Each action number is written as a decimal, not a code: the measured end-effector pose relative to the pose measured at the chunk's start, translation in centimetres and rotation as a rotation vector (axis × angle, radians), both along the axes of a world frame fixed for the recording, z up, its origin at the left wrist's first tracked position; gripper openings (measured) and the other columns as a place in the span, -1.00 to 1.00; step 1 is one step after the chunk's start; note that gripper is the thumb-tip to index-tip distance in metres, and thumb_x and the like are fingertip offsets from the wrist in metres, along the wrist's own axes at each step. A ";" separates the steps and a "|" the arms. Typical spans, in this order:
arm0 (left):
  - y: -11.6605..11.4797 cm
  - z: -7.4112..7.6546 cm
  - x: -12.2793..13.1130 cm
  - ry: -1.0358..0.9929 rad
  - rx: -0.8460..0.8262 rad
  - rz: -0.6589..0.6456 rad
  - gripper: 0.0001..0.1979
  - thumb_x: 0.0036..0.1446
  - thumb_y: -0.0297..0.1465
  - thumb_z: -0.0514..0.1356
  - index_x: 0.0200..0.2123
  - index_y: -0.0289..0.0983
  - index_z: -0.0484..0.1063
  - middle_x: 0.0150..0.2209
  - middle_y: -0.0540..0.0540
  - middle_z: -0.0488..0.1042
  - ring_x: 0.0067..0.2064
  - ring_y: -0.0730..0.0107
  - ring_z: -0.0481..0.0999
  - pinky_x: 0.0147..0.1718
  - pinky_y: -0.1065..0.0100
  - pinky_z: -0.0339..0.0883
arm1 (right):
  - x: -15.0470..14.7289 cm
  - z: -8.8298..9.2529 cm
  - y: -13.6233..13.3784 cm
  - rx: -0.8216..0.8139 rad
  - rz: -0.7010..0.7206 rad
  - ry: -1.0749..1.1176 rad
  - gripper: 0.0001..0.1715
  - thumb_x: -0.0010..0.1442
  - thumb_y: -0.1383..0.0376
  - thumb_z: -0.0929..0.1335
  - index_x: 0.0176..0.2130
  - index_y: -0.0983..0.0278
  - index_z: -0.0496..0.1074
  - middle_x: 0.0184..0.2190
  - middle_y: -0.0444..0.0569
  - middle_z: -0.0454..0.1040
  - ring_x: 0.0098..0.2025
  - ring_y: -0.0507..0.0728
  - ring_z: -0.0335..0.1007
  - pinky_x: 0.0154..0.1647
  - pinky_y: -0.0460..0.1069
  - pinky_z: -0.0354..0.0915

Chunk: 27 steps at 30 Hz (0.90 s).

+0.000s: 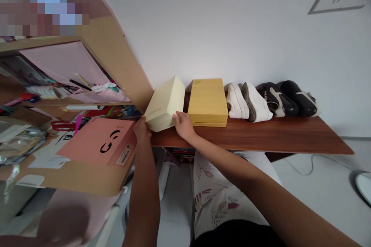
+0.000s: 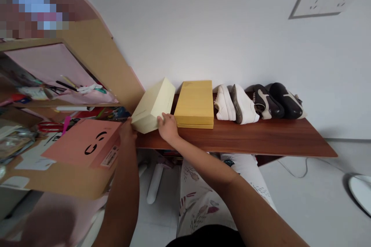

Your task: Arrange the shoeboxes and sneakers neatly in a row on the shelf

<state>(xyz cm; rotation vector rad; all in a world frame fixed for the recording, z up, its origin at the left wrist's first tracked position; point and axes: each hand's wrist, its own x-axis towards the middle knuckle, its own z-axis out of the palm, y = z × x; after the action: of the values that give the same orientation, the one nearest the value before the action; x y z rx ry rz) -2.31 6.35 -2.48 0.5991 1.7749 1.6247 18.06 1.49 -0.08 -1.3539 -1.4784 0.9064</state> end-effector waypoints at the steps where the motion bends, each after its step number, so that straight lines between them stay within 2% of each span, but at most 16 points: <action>1: 0.1 0.0 0.0 0.007 0.014 0.013 -0.71 0.12 -0.25 0.19 -0.15 -0.29 0.44 -0.24 -0.12 0.49 -0.23 0.31 0.50 -0.36 0.33 0.41 | 0.0 0.0 -0.1 -0.008 0.012 -0.021 -0.36 0.38 0.00 0.16 0.18 0.40 0.36 0.18 0.24 0.34 0.32 0.26 0.13 0.35 0.11 0.05; 3: 0.4 -0.1 0.1 0.005 0.047 0.044 -0.68 0.08 -0.26 0.22 -0.14 -0.32 0.47 -0.25 -0.12 0.50 -0.24 0.34 0.49 -0.32 0.34 0.40 | 0.0 -0.2 -0.1 -0.013 0.026 -0.046 -0.32 0.37 -0.06 0.16 0.15 0.40 0.38 0.16 0.25 0.37 0.32 0.29 0.14 0.33 0.12 0.06; 6: 0.9 -0.3 0.1 0.093 0.088 0.040 -0.62 0.03 -0.24 0.24 -0.12 -0.34 0.50 -0.25 -0.14 0.51 -0.24 0.34 0.48 -0.25 0.33 0.39 | 0.1 -0.7 0.0 -0.030 0.056 -0.056 -0.35 0.36 -0.10 0.15 0.05 0.32 0.42 0.06 0.18 0.46 0.21 0.27 0.29 0.24 0.10 0.17; 11: 1.9 -0.5 -0.1 0.242 0.055 0.078 -0.56 -0.02 -0.20 0.26 -0.12 -0.36 0.54 -0.27 -0.14 0.52 -0.25 0.30 0.48 -0.23 0.30 0.39 | 0.0 -2.1 0.4 -0.103 0.065 -0.029 -0.36 0.35 -0.13 0.15 -0.04 0.30 0.45 -0.07 0.13 0.55 0.03 0.23 0.44 0.07 0.05 0.27; 16: 2.8 -1.2 0.2 0.270 0.069 0.049 -0.57 0.02 -0.21 0.24 -0.11 -0.37 0.54 -0.25 -0.16 0.54 -0.22 0.30 0.50 -0.20 0.29 0.40 | -0.2 -3.2 0.8 -0.170 0.041 -0.047 -0.32 0.36 -0.13 0.14 0.01 0.34 0.45 -0.05 0.20 0.55 0.05 0.25 0.44 0.05 0.05 0.27; 20: 3.3 -1.7 0.4 0.334 0.086 0.044 -0.60 0.08 -0.23 0.21 -0.10 -0.38 0.53 -0.23 -0.18 0.54 -0.17 0.29 0.51 -0.12 0.27 0.40 | -0.3 -3.3 1.3 -0.196 0.039 -0.069 -0.29 0.37 -0.13 0.11 0.04 0.36 0.43 -0.02 0.23 0.54 0.09 0.26 0.43 0.09 0.07 0.26; 27: 4.4 -1.2 0.8 0.337 0.095 0.051 -0.66 0.08 -0.26 0.23 -0.14 -0.38 0.54 -0.21 -0.20 0.55 -0.16 0.28 0.52 -0.06 0.25 0.38 | -0.4 -2.8 2.5 -0.256 0.036 -0.081 -0.26 0.37 -0.14 0.10 0.05 0.38 0.42 0.02 0.26 0.52 0.11 0.29 0.42 0.14 0.10 0.25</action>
<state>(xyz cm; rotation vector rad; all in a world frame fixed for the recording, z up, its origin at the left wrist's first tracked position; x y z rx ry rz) -1.48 10.79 -3.66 0.9241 1.9705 1.7291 17.64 3.98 -2.90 -1.5692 -1.4895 1.1040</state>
